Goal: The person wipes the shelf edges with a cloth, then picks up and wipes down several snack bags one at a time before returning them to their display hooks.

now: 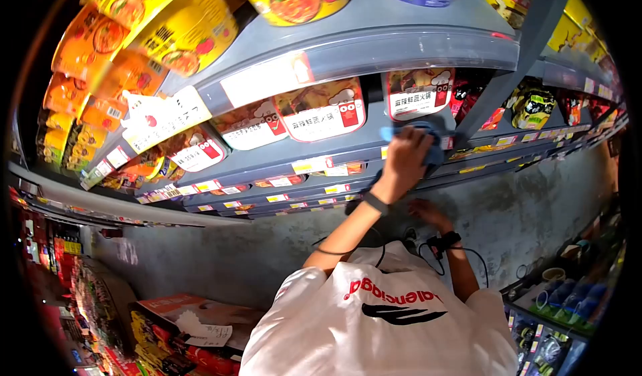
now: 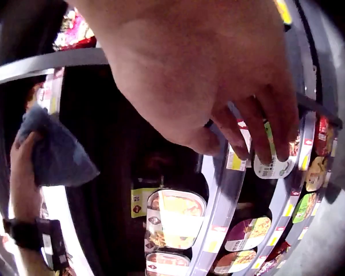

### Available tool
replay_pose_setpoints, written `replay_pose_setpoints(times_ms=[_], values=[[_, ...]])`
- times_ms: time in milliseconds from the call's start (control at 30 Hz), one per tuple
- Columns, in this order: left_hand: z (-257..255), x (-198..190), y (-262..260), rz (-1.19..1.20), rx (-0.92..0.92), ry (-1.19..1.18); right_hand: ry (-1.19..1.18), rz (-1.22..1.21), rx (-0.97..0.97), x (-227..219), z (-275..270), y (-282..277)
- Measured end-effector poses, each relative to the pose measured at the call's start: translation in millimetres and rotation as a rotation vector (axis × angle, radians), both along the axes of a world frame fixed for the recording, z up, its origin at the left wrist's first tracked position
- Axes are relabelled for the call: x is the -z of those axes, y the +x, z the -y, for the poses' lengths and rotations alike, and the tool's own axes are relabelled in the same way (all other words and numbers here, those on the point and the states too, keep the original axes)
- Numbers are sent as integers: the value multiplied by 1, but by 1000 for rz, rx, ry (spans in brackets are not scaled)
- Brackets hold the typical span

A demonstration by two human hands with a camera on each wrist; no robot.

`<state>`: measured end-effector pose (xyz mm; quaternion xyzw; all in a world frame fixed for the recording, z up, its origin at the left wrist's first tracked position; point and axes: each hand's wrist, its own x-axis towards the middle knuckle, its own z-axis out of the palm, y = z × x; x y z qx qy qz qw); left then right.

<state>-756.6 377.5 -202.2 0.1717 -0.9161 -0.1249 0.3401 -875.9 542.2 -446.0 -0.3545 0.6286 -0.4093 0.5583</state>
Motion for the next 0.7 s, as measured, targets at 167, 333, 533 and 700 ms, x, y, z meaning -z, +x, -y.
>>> replay_pose_setpoints(times_ms=[167, 333, 533, 700], values=[[1, 7, -28, -233, 73, -78, -97, -37, 119, -20, -5, 4], [13, 15, 7, -353, -10, -273, -439, -570, 618, -130, 21, 52], [44, 13, 109, -399, -64, -258, -757, -1120, 591, -234, 79, 154], [77, 23, 190, -430, -102, -259, -928, -1132, 181, -252, 140, 230]])
